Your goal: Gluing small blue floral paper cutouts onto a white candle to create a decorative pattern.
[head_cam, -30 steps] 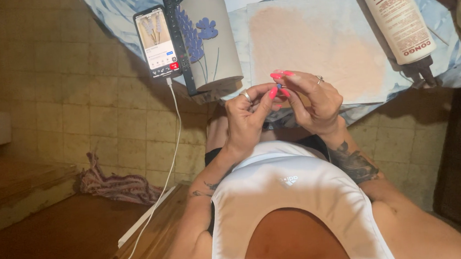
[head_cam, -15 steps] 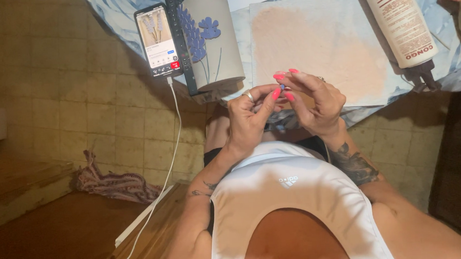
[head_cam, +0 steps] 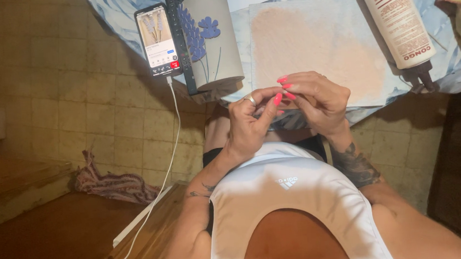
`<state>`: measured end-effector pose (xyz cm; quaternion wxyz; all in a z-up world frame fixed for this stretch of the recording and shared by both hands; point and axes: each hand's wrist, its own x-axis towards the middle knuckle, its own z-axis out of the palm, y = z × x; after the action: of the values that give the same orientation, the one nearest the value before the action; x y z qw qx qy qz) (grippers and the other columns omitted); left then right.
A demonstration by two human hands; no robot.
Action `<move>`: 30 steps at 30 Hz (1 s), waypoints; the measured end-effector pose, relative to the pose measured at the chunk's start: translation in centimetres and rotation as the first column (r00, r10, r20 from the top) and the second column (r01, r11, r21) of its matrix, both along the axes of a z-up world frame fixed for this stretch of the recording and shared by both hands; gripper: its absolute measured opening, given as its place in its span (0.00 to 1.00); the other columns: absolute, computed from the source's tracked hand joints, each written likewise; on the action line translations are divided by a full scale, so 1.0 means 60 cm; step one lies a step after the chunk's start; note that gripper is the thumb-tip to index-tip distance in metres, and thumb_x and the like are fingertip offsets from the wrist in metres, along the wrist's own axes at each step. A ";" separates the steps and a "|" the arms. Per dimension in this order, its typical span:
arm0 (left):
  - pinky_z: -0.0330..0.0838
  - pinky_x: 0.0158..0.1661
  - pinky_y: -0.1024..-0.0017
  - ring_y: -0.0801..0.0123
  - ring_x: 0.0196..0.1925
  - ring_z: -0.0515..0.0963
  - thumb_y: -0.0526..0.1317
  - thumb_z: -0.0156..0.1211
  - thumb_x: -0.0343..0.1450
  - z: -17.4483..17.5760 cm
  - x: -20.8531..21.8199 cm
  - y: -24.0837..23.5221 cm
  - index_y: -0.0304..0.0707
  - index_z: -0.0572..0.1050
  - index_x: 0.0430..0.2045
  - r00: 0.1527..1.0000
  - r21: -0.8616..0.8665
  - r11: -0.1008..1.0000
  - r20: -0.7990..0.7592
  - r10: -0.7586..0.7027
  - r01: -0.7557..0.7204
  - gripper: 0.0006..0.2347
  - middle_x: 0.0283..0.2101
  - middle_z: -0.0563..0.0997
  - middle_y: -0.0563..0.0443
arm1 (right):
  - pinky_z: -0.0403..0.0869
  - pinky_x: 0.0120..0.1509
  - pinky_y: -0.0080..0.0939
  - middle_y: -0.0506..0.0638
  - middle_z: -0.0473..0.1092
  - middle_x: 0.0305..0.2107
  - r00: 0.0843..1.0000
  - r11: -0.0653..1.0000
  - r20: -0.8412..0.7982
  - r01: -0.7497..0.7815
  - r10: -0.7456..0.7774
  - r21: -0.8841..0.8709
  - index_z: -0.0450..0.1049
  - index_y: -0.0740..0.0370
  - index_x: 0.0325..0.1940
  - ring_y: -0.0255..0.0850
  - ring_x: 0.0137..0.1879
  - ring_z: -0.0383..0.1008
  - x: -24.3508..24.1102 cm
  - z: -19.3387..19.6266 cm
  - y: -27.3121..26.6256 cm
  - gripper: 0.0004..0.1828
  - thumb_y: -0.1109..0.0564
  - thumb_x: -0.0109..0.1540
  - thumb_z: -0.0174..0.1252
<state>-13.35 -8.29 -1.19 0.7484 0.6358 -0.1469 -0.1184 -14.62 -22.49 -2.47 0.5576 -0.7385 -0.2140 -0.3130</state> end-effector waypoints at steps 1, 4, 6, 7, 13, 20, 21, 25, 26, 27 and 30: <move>0.75 0.29 0.74 0.64 0.30 0.78 0.33 0.52 0.65 -0.001 -0.001 0.000 0.27 0.73 0.30 1.000 0.000 1.000 -0.001 0.001 -0.001 0.06 0.28 0.77 0.40 | 0.69 0.37 0.50 0.62 0.69 0.26 1.000 1.000 -0.001 -0.001 0.001 0.000 0.71 0.74 0.30 0.58 0.34 0.71 0.000 -0.001 -0.001 0.03 0.71 0.53 0.55; 0.75 0.29 0.76 0.71 0.30 0.75 0.34 0.55 0.63 -0.001 -0.001 -0.001 0.27 0.73 0.29 0.992 -0.069 0.996 -0.115 -0.057 0.049 0.07 0.26 0.76 0.42 | 0.69 0.39 0.50 0.64 0.68 0.27 0.999 0.996 -0.030 -0.043 0.045 0.074 0.70 0.73 0.30 0.58 0.35 0.70 -0.004 -0.005 -0.004 0.03 0.70 0.52 0.57; 0.75 0.26 0.77 0.71 0.29 0.76 0.32 0.57 0.62 0.002 0.006 0.001 0.28 0.74 0.27 0.997 -0.032 0.998 -0.045 -0.059 0.057 0.05 0.24 0.76 0.43 | 0.69 0.40 0.50 0.64 0.68 0.27 0.997 0.988 -0.042 -0.065 0.072 0.142 0.70 0.73 0.30 0.57 0.36 0.70 -0.006 -0.005 -0.003 0.03 0.68 0.53 0.56; 0.75 0.26 0.77 0.71 0.29 0.76 0.32 0.57 0.62 0.001 0.007 0.001 0.28 0.74 0.27 0.997 -0.033 0.998 -0.046 -0.055 0.054 0.05 0.24 0.76 0.43 | 0.69 0.40 0.50 0.64 0.68 0.27 0.996 0.987 -0.043 -0.069 0.075 0.142 0.70 0.73 0.30 0.57 0.36 0.70 -0.008 -0.006 -0.003 0.03 0.68 0.53 0.56; 0.73 0.23 0.81 0.74 0.24 0.76 0.32 0.59 0.60 0.002 0.012 -0.002 0.34 0.76 0.23 0.995 0.020 0.999 0.085 -0.047 0.046 0.03 0.22 0.77 0.47 | 0.68 0.36 0.51 0.65 0.69 0.26 0.998 1.000 0.061 0.000 -0.001 0.001 0.71 0.72 0.29 0.59 0.32 0.69 -0.012 -0.004 -0.005 0.04 0.66 0.53 0.57; 0.71 0.24 0.81 0.74 0.24 0.76 0.32 0.59 0.60 0.008 0.010 -0.002 0.36 0.76 0.22 0.977 0.034 0.999 0.209 -0.037 0.031 0.02 0.22 0.77 0.48 | 0.68 0.36 0.52 0.64 0.68 0.26 0.990 0.968 0.139 0.070 -0.037 -0.239 0.73 0.70 0.30 0.60 0.32 0.68 -0.018 0.003 -0.044 0.05 0.64 0.56 0.54; 0.71 0.24 0.81 0.73 0.23 0.76 0.32 0.59 0.60 0.014 0.009 -0.003 0.35 0.76 0.23 0.967 0.058 0.998 0.254 -0.030 0.016 0.02 0.22 0.77 0.47 | 0.67 0.37 0.52 0.65 0.66 0.26 0.978 0.909 0.197 0.145 -0.072 -0.390 0.73 0.70 0.29 0.61 0.32 0.67 -0.017 0.006 -0.059 0.05 0.64 0.57 0.53; 0.71 0.31 0.78 0.67 0.29 0.77 0.29 0.56 0.63 0.007 0.009 -0.001 0.31 0.73 0.26 0.816 0.162 0.984 0.577 -0.038 -0.069 0.02 0.30 0.76 0.45 | 0.70 0.44 0.45 0.66 0.64 0.43 0.787 0.625 -0.009 0.483 -0.617 -0.613 0.54 0.71 0.56 0.52 0.43 0.67 -0.028 0.016 -0.159 0.23 0.62 0.63 0.57; 0.71 0.29 0.77 0.68 0.30 0.77 0.31 0.57 0.64 0.003 0.012 -0.003 0.35 0.72 0.27 0.717 0.197 0.968 0.696 -0.026 -0.156 0.03 0.30 0.76 0.49 | 0.65 0.41 0.53 0.68 0.63 0.42 0.630 0.429 -0.090 0.410 -0.772 -0.805 0.59 0.73 0.52 0.57 0.43 0.62 -0.031 0.010 -0.187 0.27 0.50 0.61 0.60; 0.70 0.27 0.77 0.70 0.30 0.78 0.32 0.57 0.64 0.001 0.015 -0.004 0.38 0.71 0.29 0.602 0.218 0.944 0.798 -0.027 -0.247 0.04 0.31 0.76 0.52 | 0.61 0.39 0.62 0.70 0.61 0.41 0.433 0.232 -0.104 0.256 -0.896 -0.939 0.65 0.74 0.48 0.62 0.44 0.57 -0.033 0.005 -0.216 0.35 0.38 0.58 0.62; 0.67 0.25 0.79 0.71 0.28 0.77 0.34 0.57 0.65 0.008 0.023 -0.006 0.36 0.72 0.28 0.468 0.211 0.923 0.883 -0.038 -0.323 0.03 0.30 0.76 0.52 | 0.64 0.28 0.59 0.66 0.65 0.31 0.405 0.219 -0.146 0.140 -0.903 -0.966 0.69 0.72 0.41 0.61 0.35 0.65 -0.023 -0.008 -0.241 0.30 0.41 0.55 0.64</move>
<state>-11.95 -8.64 -0.71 0.4496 0.7385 -0.4290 0.2617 -15.99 -36.94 -2.95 -0.0232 -0.9788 0.2004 -0.0356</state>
